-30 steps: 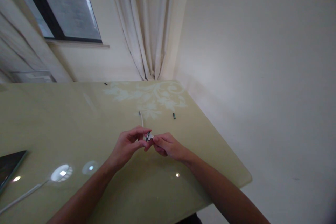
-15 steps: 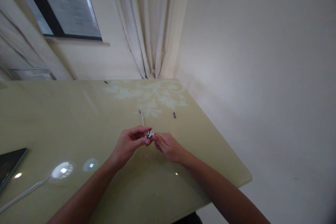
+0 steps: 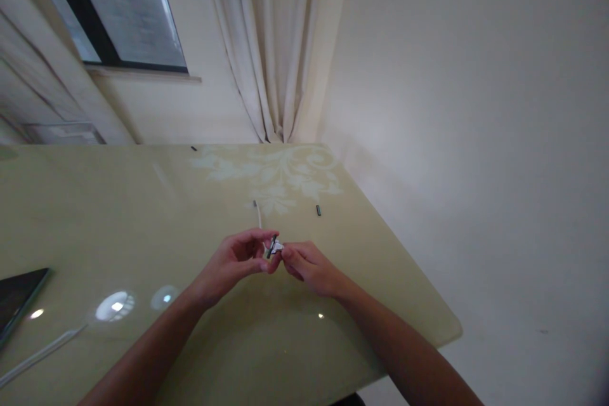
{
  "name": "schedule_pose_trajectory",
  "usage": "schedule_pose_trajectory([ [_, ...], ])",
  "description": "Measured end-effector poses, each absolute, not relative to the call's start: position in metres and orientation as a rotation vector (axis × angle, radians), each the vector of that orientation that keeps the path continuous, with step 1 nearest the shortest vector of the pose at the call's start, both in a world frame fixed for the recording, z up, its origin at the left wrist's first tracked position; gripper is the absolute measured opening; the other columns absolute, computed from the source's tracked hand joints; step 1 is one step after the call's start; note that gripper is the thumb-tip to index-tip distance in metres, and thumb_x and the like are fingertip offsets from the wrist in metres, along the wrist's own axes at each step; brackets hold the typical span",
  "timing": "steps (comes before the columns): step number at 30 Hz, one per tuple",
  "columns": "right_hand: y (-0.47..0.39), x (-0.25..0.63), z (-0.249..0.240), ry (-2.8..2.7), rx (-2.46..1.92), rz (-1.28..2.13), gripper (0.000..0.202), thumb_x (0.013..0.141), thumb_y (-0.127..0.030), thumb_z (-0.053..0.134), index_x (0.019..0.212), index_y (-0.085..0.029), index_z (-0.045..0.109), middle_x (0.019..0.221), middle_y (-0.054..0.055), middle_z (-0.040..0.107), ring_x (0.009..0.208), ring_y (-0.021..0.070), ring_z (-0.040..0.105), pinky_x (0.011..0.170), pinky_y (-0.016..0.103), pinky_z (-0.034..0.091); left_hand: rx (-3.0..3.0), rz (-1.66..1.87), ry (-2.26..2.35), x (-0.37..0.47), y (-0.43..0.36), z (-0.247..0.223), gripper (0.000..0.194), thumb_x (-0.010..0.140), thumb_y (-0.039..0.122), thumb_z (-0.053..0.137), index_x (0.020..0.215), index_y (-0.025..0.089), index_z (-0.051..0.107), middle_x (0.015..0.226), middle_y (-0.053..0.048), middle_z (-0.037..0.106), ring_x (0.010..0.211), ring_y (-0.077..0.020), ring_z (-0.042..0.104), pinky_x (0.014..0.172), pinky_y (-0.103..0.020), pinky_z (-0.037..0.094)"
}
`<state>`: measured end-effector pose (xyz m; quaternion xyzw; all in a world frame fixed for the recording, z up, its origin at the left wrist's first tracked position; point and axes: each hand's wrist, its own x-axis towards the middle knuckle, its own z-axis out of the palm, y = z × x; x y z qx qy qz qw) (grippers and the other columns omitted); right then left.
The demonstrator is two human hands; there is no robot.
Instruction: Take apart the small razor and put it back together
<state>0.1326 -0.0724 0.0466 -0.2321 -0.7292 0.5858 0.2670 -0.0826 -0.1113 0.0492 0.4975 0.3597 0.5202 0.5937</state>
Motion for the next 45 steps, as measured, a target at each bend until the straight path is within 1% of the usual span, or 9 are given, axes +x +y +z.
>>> schedule_pose_trajectory([
  [9, -0.072, 0.134, 0.05, -2.107, -0.574, 1.324, 0.052, 0.104, -0.058, 0.046, 0.091, -0.016, 0.071, 0.069, -0.003, 0.051, 0.061, 0.0106, 0.044, 0.063, 0.023, 0.033, 1.379, 1.248, 0.934, -0.084, -0.113, 0.053, 0.039, 0.071, 0.024, 0.091, 0.108, 0.021, 0.08, 0.084, -0.003, 0.069, 0.072, -0.0121, 0.057, 0.067, -0.024, 0.048],
  [21, -0.069, 0.136, 0.053, -2.257, -0.627, 1.044, 0.039, 0.107, -0.044, 0.042, 0.082, -0.019, 0.058, 0.07, -0.003, 0.052, 0.063, 0.0118, 0.05, 0.065, 0.024, 0.035, 1.641, 1.246, 1.009, -0.087, -0.112, 0.052, 0.036, 0.081, 0.029, 0.083, 0.117, 0.024, 0.077, 0.09, -0.003, 0.066, 0.076, -0.0139, 0.058, 0.072, -0.027, 0.049],
  [25, -0.07, 0.134, 0.055, -2.233, -0.678, 1.009, 0.025, 0.104, -0.041, 0.052, 0.096, -0.019, 0.062, 0.078, -0.002, 0.058, 0.069, 0.0128, 0.053, 0.069, 0.024, 0.038, 1.631, 1.271, 1.025, -0.087, -0.112, 0.053, 0.036, 0.082, 0.032, 0.081, 0.116, 0.022, 0.075, 0.089, -0.002, 0.065, 0.072, -0.0124, 0.057, 0.068, -0.025, 0.049],
  [28, -0.06, 0.137, 0.05, -2.113, -0.76, 0.931, 0.024, 0.099, -0.038, 0.062, 0.113, -0.019, 0.061, 0.09, 0.002, 0.063, 0.08, 0.015, 0.058, 0.076, 0.025, 0.043, 1.699, 1.248, 1.165, -0.091, -0.106, 0.044, 0.049, 0.085, 0.036, 0.077, 0.132, 0.026, 0.067, 0.104, -0.004, 0.067, 0.071, -0.0119, 0.057, 0.069, -0.026, 0.052],
  [32, -0.023, 0.156, 0.042, -1.844, -0.955, 0.747, 0.026, 0.097, -0.038, 0.06, 0.109, -0.018, 0.071, 0.099, 0.007, 0.062, 0.083, 0.0172, 0.06, 0.077, 0.029, 0.048, 1.968, 1.161, 1.548, -0.099, -0.096, 0.016, 0.055, 0.095, 0.042, 0.062, 0.148, 0.03, 0.053, 0.126, -0.009, 0.065, 0.091, -0.0196, 0.062, 0.084, -0.038, 0.055],
  [34, -0.001, 0.173, 0.037, -1.724, -1.109, 0.704, 0.032, 0.097, -0.041, 0.056, 0.107, -0.018, 0.075, 0.097, 0.008, 0.062, 0.078, 0.0182, 0.061, 0.072, 0.03, 0.049, 2.171, 0.99, 1.689, -0.098, -0.093, 0.002, 0.05, 0.096, 0.042, 0.059, 0.145, 0.03, 0.057, 0.139, -0.011, 0.061, 0.113, -0.0277, 0.06, 0.098, -0.048, 0.051],
  [36, 0.018, 0.189, 0.032, -1.669, -1.297, 0.577, 0.029, 0.091, -0.041, 0.062, 0.096, -0.019, 0.079, 0.088, 0.008, 0.065, 0.079, 0.0208, 0.062, 0.075, 0.033, 0.049, 2.296, 0.8, 1.778, -0.095, -0.093, -0.007, 0.042, 0.097, 0.042, 0.057, 0.138, 0.031, 0.064, 0.145, -0.009, 0.059, 0.123, -0.0327, 0.056, 0.102, -0.054, 0.047],
  [42, 0.042, 0.209, 0.014, -1.644, -1.66, 0.486, 0.019, 0.08, -0.037, 0.073, 0.086, -0.02, 0.079, 0.078, 0.006, 0.073, 0.075, 0.0225, 0.067, 0.069, 0.032, 0.045, 2.36, 0.687, 1.808, -0.087, -0.098, 0.0, 0.031, 0.098, 0.045, 0.054, 0.113, 0.022, 0.071, 0.118, -0.009, 0.069, 0.11, -0.0283, 0.063, 0.099, -0.044, 0.049],
  [45, 0.046, 0.202, 0.007, -1.635, -1.756, 0.414, 0.017, 0.079, -0.034, 0.075, 0.086, -0.019, 0.076, 0.081, 0.006, 0.075, 0.077, 0.0221, 0.068, 0.068, 0.03, 0.044, 2.274, 0.647, 1.96, -0.084, -0.102, 0.009, 0.034, 0.098, 0.047, 0.051, 0.117, 0.022, 0.065, 0.121, -0.009, 0.066, 0.103, -0.0256, 0.067, 0.089, -0.038, 0.052],
])
